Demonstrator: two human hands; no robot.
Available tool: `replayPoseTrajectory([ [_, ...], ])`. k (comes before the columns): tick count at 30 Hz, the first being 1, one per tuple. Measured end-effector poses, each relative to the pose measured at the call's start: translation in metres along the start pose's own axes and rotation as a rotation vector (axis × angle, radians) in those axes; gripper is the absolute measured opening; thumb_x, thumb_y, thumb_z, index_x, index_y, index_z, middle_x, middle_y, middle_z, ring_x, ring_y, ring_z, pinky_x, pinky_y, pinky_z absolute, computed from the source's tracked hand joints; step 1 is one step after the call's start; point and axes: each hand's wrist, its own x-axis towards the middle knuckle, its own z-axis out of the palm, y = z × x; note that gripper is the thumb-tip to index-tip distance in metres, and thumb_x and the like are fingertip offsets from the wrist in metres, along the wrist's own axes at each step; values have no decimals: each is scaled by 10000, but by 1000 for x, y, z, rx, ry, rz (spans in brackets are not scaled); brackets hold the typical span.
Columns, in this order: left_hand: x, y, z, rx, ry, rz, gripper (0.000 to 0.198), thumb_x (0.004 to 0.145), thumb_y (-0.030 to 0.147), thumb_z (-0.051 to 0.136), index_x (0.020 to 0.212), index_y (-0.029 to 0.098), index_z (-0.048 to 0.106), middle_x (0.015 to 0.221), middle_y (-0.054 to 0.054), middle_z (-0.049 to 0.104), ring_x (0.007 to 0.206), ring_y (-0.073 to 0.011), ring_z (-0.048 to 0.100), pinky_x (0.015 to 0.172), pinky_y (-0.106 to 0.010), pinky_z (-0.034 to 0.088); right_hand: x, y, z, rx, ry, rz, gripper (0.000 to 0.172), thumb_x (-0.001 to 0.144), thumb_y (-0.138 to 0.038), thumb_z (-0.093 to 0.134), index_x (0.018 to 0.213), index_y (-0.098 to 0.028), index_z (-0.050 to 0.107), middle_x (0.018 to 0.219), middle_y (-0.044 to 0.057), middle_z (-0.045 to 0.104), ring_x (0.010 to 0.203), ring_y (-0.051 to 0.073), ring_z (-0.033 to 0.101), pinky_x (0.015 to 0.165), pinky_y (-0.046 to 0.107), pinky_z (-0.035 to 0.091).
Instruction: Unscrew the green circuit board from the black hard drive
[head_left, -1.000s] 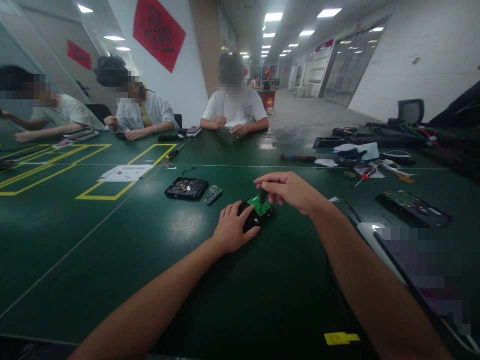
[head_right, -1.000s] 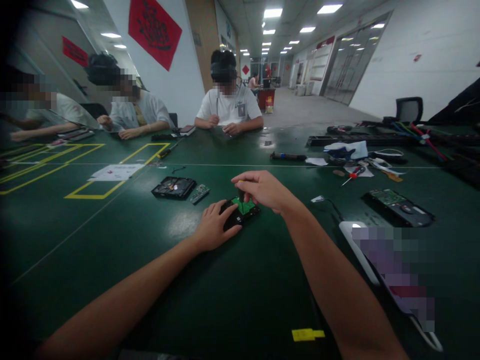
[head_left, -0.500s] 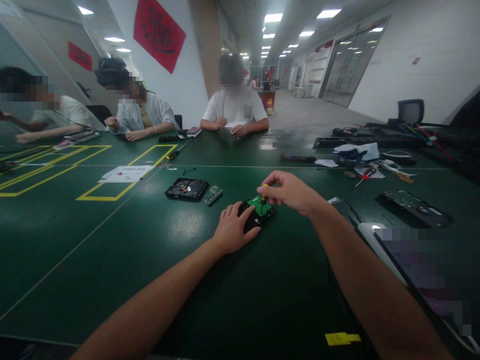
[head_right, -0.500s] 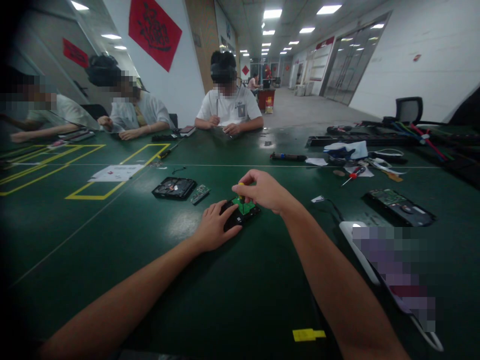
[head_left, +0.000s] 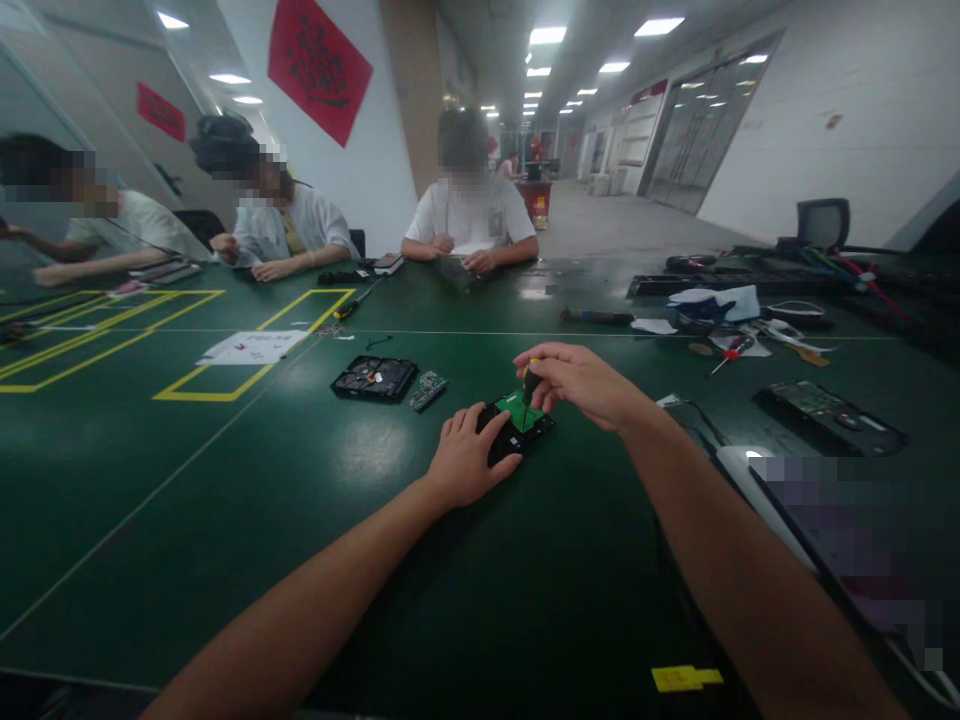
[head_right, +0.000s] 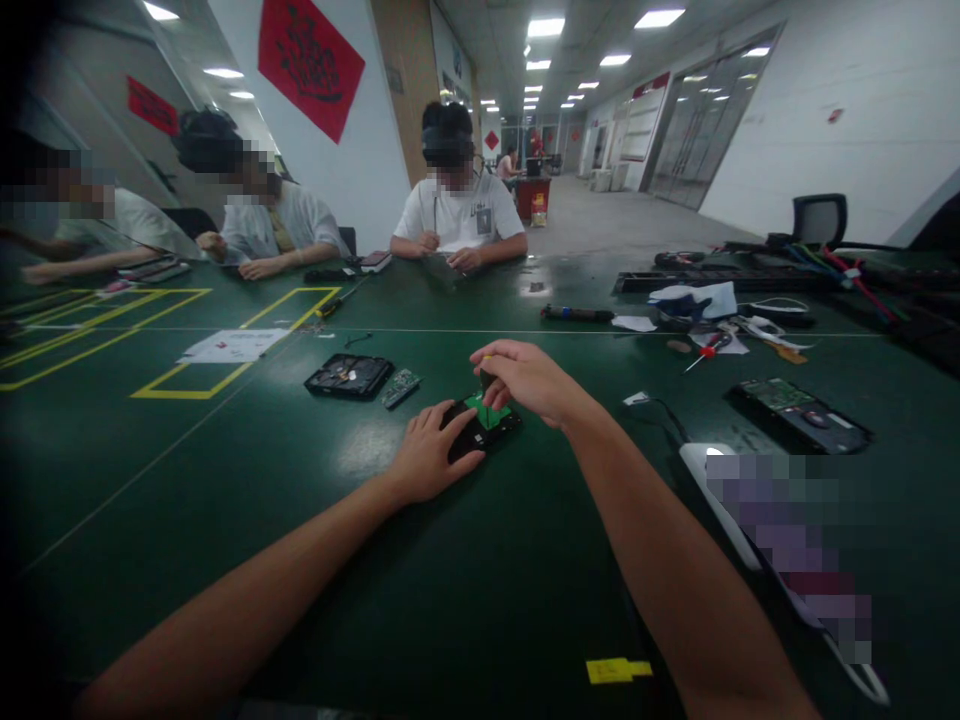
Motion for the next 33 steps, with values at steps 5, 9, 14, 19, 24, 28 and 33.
replayPoseTrajectory([
  [5, 0, -1, 0, -10, -5, -3, 726, 957, 637, 632, 1584, 309, 470, 1600, -161, 407, 1424, -416, 418, 1144, -606, 385, 0, 2, 0, -71, 17, -41, 109, 961, -321, 668, 967, -214, 644, 1060, 100, 757, 596, 119, 626, 453, 259, 452],
  [9, 0, -1, -1, -17, -8, -6, 724, 958, 641, 628, 1582, 309, 473, 1606, -158, 404, 1431, -420, 409, 1147, -612, 382, -1, 2, 1, -128, 10, -77, 114, 946, -326, 692, 938, -222, 645, 891, 60, 727, 611, 129, 613, 477, 259, 448],
  [14, 0, 0, -2, -28, -4, -2, 722, 955, 641, 632, 1575, 301, 484, 1605, -161, 406, 1419, -423, 421, 1146, -610, 382, -3, -2, -2, -201, -4, -121, 127, 948, -286, 652, 1002, -222, 747, 788, 15, 650, 626, 116, 557, 506, 238, 417],
  [19, 1, -1, 0, -18, -6, -7, 727, 950, 647, 637, 1576, 313, 479, 1605, -161, 404, 1417, -423, 424, 1137, -613, 387, -4, -4, -2, -163, 2, -94, 152, 923, -249, 652, 1048, -217, 732, 974, 58, 727, 589, 100, 542, 452, 242, 370],
  [24, 0, -1, 0, -19, 1, 0, 721, 959, 637, 629, 1581, 307, 472, 1603, -167, 408, 1428, -426, 416, 1137, -620, 386, -1, -1, 1, -65, 35, -35, 67, 893, -227, 647, 958, -210, 650, 1018, 82, 758, 556, 108, 590, 435, 253, 401],
  [28, 0, -1, 0, -14, 11, 3, 723, 951, 632, 644, 1575, 304, 483, 1598, -162, 412, 1420, -416, 426, 1140, -608, 391, -1, -2, 0, -129, 23, -78, 93, 904, -252, 645, 940, -208, 718, 857, 38, 720, 568, 103, 559, 455, 232, 385],
  [33, 0, 0, -1, -31, 15, 6, 721, 951, 622, 647, 1575, 301, 484, 1597, -159, 419, 1418, -420, 423, 1142, -610, 388, -4, -6, -1, -199, 3, -104, 205, 901, -230, 630, 1007, -230, 805, 851, 29, 719, 613, 112, 527, 496, 242, 378],
])
